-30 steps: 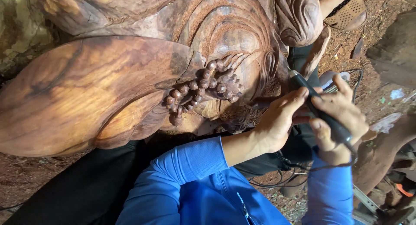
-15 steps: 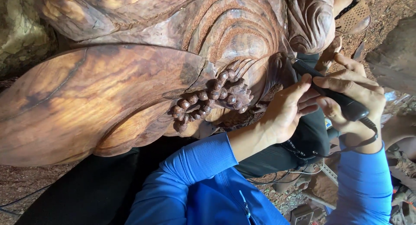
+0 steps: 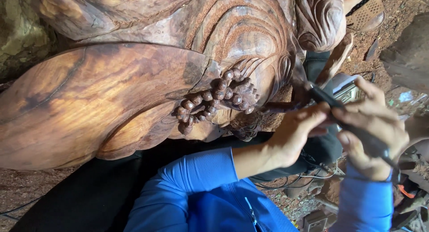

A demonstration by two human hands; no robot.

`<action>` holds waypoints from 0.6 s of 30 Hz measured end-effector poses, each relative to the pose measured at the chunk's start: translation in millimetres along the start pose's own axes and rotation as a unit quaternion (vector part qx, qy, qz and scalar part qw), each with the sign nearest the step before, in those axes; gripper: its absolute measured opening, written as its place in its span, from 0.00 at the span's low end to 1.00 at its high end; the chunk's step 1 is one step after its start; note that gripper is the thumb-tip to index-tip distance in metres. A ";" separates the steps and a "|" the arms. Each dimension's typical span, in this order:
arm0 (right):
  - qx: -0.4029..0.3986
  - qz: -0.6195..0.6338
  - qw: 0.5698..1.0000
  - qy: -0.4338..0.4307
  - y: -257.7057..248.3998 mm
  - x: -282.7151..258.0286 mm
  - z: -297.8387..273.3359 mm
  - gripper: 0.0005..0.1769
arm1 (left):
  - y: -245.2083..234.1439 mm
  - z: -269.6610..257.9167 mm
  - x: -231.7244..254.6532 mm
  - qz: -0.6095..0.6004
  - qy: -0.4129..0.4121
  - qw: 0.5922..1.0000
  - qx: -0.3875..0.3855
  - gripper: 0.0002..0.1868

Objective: The person is using a handheld rotary tool to carve intricate details into a large wooden sculpture while sitting on the ground.

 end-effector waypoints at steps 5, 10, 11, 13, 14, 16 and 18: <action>0.140 0.044 0.986 -0.076 19.9 3.8 -76.7 0.16 | 20.3 -39.8 -6.0 0.130 0.021 0.989 -0.072 0.13; 0.198 0.044 0.978 -0.035 42.4 7.7 -79.7 0.20 | 17.7 -38.4 -3.9 0.240 0.035 0.969 -0.046 0.23; 0.178 0.042 0.982 -0.040 44.6 8.0 -70.4 0.21 | 10.3 -32.8 -8.6 0.171 0.042 0.984 -0.035 0.21; 0.156 0.041 0.986 -0.049 47.6 4.1 -49.8 0.21 | 0.7 -24.0 -8.1 0.101 0.052 0.993 -0.023 0.19; 0.133 0.018 0.990 -0.040 49.7 0.4 -38.0 0.21 | -2.8 -20.5 -3.7 0.067 0.047 0.997 -0.010 0.20; 0.104 -0.001 0.994 -0.031 51.9 -5.1 -19.5 0.20 | -9.3 -14.0 2.7 0.029 0.045 0.999 0.006 0.22; 0.074 -0.048 0.995 -0.037 53.2 -9.8 -7.6 0.17 | -15.3 -8.0 6.3 0.031 0.064 0.997 0.008 0.18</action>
Point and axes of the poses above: each hand's wrist, its own z-axis towards the middle knuckle, its own y-axis out of the palm, x = y × z, the point moved 3 cm from there along z, towards the middle knuckle, and after that the axes turned 6 degrees about -x, right-handed, at the moved point
